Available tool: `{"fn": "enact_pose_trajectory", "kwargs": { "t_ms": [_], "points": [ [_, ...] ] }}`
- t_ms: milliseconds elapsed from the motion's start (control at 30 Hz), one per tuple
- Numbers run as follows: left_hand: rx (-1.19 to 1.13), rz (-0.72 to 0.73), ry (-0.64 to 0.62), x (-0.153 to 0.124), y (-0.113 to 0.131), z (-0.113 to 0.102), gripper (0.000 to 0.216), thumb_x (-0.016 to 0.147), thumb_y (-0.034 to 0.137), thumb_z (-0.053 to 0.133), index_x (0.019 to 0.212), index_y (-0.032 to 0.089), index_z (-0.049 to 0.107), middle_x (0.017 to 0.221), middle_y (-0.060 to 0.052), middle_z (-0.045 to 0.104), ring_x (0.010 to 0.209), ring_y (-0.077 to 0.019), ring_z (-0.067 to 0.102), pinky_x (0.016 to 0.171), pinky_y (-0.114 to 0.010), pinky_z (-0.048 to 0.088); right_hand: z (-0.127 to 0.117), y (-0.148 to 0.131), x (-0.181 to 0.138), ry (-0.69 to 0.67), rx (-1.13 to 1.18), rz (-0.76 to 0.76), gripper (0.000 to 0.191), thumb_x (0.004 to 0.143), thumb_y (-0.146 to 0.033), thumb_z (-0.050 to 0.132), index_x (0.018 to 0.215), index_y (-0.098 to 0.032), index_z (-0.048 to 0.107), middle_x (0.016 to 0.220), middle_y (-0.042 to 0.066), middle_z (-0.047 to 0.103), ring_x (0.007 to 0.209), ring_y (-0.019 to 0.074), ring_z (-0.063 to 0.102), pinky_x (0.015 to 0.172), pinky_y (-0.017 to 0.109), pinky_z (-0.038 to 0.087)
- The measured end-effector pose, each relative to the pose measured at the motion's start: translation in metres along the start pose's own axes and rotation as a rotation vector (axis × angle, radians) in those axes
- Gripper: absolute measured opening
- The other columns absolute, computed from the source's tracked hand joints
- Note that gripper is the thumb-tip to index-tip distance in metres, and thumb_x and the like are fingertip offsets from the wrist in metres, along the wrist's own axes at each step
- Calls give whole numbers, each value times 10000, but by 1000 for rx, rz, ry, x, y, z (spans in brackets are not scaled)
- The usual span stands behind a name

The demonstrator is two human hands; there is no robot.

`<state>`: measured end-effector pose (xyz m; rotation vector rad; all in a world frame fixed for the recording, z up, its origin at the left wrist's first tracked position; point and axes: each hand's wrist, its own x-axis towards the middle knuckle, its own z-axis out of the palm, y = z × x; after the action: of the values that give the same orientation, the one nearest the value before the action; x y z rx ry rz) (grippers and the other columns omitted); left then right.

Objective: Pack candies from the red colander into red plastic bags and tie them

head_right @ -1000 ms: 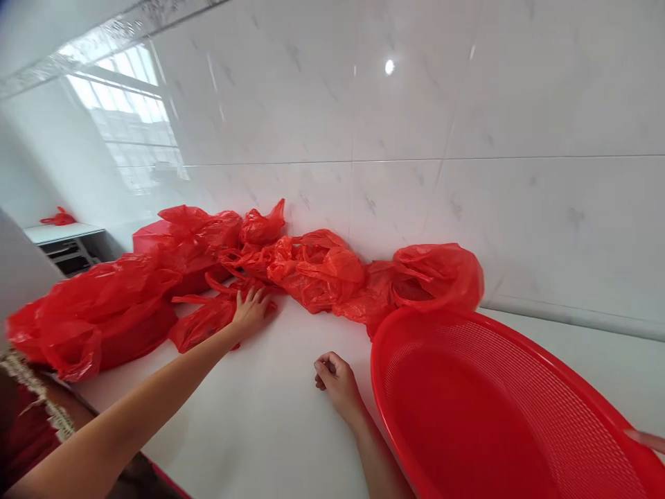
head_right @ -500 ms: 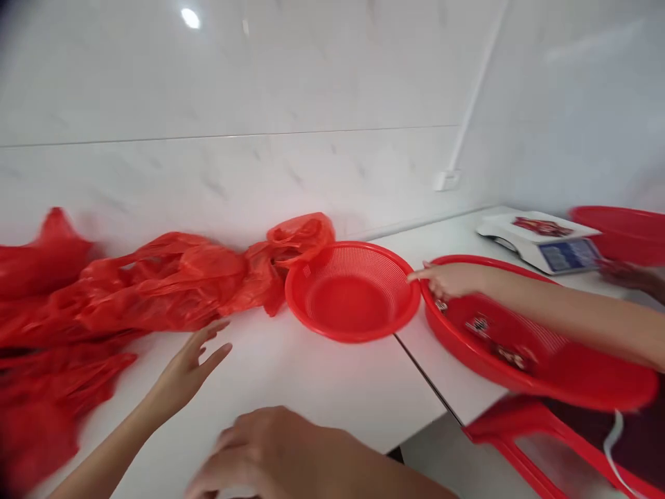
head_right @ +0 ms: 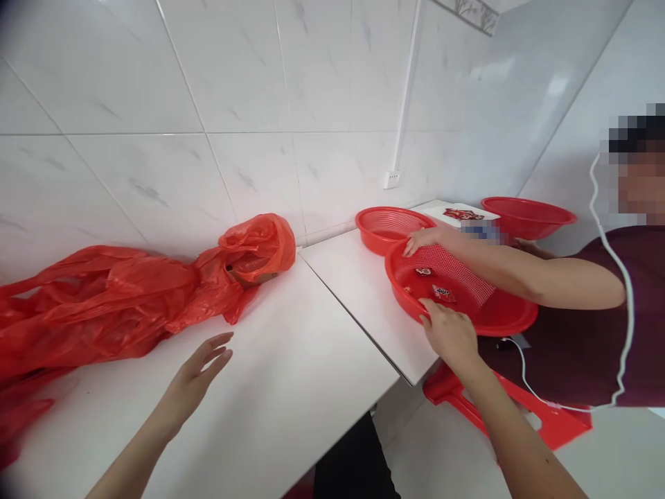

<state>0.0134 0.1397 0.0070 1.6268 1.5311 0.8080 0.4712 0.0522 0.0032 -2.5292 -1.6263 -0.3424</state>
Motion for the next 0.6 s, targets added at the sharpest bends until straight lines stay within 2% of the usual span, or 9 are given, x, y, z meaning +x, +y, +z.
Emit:
{"fn": "enact_pose_trajectory", "kwargs": {
  "t_ms": [100, 200, 300, 400, 500, 600],
  "points": [
    [-60, -22, 17, -9, -9, 15, 509, 784, 610, 539, 1186, 304, 601, 1343, -72, 565, 1257, -279, 512, 935, -379, 486, -5, -50, 8, -6, 80, -101, 415, 947, -238, 400, 1340, -170, 515, 1054, 116, 721, 892, 264, 684, 713, 347, 456],
    [-93, -51, 66, -20, -25, 25, 477, 801, 595, 534, 1161, 296, 627, 1314, -78, 587, 1262, -281, 508, 930, -374, 488, -12, -107, 19, -30, 125, -210, 444, 949, -240, 407, 1373, -126, 474, 1081, 146, 707, 923, 278, 680, 660, 329, 449],
    [-114, -80, 144, -30, -39, 24, 434, 810, 582, 532, 1122, 304, 649, 1351, -65, 563, 1273, -275, 501, 923, -358, 491, -16, -154, 28, -73, 150, -307, 482, 945, -228, 417, 1415, -120, 419, 1027, 150, 717, 903, 281, 679, 642, 323, 440],
    [-145, -107, 211, -33, -49, 19, 401, 811, 564, 537, 1084, 299, 665, 1331, -68, 579, 1238, -269, 533, 897, -348, 502, -15, -186, 37, -98, 190, -425, 500, 940, -233, 433, 1434, -165, 400, 984, 126, 724, 873, 274, 677, 655, 325, 442],
    [-178, -110, 266, -30, -57, 15, 381, 805, 542, 546, 1059, 288, 671, 1263, -74, 624, 1184, -258, 569, 891, -348, 501, -16, -212, 47, -56, 221, -482, 483, 932, -272, 465, 1405, -173, 449, 1195, 156, 653, 1010, 298, 634, 758, 365, 462],
    [-205, -100, 311, -26, -67, 17, 376, 805, 531, 530, 1029, 262, 666, 1174, -78, 663, 1101, -244, 608, 878, -352, 503, -22, -242, 59, 69, 281, -537, 457, 928, -325, 486, 1362, -183, 505, 1444, 153, 454, 1214, 329, 505, 909, 421, 431]
  ]
}}
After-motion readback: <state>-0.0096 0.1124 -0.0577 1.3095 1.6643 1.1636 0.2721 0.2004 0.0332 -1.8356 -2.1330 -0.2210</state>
